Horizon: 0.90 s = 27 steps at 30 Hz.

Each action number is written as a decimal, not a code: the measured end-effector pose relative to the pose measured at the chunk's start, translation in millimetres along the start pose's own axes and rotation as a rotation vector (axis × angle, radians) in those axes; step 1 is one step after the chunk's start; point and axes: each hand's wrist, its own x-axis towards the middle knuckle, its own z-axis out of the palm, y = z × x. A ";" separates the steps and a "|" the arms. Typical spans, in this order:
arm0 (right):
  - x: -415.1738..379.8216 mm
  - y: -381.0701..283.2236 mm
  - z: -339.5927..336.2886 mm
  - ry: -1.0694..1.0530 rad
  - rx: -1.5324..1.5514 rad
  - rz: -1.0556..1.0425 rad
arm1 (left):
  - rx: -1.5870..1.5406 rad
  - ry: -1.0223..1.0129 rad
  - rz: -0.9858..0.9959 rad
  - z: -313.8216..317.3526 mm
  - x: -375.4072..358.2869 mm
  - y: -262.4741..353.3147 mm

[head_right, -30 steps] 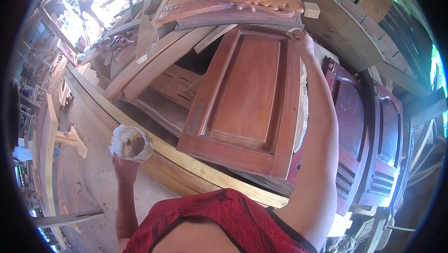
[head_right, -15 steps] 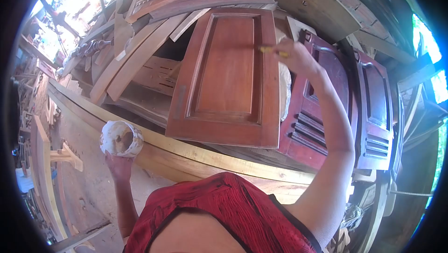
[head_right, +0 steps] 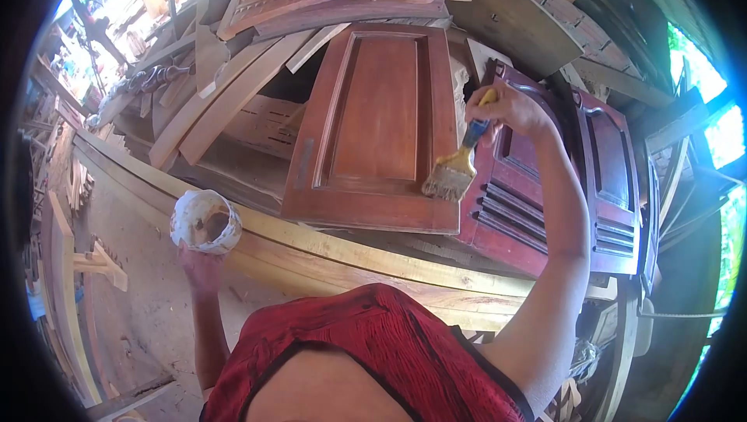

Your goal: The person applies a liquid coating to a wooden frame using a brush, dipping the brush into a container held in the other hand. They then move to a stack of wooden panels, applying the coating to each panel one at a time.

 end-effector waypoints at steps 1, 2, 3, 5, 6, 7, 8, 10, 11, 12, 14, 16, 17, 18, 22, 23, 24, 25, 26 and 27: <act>12.9 9.8 -11.4 0.062 0.048 0.003 | -0.007 0.001 0.003 -2.5 0.6 -1.2; 25.4 16.1 -23.9 0.123 0.097 0.005 | -0.013 0.004 0.008 -4.4 1.4 -1.4; 36.2 18.4 -37.3 0.117 0.093 0.002 | -0.016 0.009 0.013 -5.1 2.1 -0.9; 56.9 24.2 -63.8 0.339 0.107 -0.088 | -0.031 0.031 -0.034 -5.6 4.3 0.5; 73.7 33.6 -74.7 0.336 0.108 -0.090 | -0.029 0.034 -0.031 -7.6 5.2 0.2; 93.1 47.8 -83.5 0.530 0.025 -0.125 | -0.039 0.028 -0.029 -10.9 5.3 -2.0; 107.2 58.5 -86.8 0.722 -0.062 -0.161 | -0.051 0.023 -0.025 -13.0 5.3 -4.1; 122.0 67.8 -74.1 0.784 -0.125 -0.219 | -0.050 0.002 -0.015 -13.9 6.2 -5.4; 129.5 75.2 -67.7 0.790 -0.163 -0.247 | -0.045 -0.024 -0.011 -14.6 6.5 -5.0; 136.3 83.0 -61.4 0.797 -0.200 -0.274 | -0.045 -0.016 -0.004 -15.0 7.4 -4.2; 137.7 89.2 -46.5 0.750 -0.349 -0.398 | -0.050 -0.118 -0.022 -15.3 8.8 -3.5; 117.1 67.7 -18.8 0.657 -0.641 -0.377 | -0.024 -0.117 -0.018 -12.9 6.6 -2.1; 105.4 56.7 -9.8 0.633 -0.687 -0.386 | 0.000 -0.122 -0.011 -12.3 5.7 -1.8; 91.3 45.7 -2.5 0.630 -0.688 -0.388 | -0.002 -0.119 -0.010 -13.4 5.4 -2.2; 33.5 -10.8 31.9 0.237 -0.404 -0.355 | 0.015 -0.120 0.013 -12.8 4.7 -3.3; 27.4 -21.6 36.6 0.103 -0.226 -0.276 | 0.009 -0.117 0.027 -12.1 3.6 -3.5; 28.6 -27.2 34.3 0.100 -0.230 -0.280 | 0.006 -0.114 0.031 -14.4 3.7 -5.0; 31.7 -32.2 30.7 0.062 -0.111 -0.236 | -0.020 -0.109 0.026 -18.0 4.8 -6.7; 37.5 -36.3 26.3 0.023 0.007 -0.194 | -0.046 -0.103 0.023 -20.1 6.2 -7.3; 51.7 -32.5 20.9 0.156 -0.015 -0.243 | -0.049 -0.099 0.031 -18.0 7.0 -6.3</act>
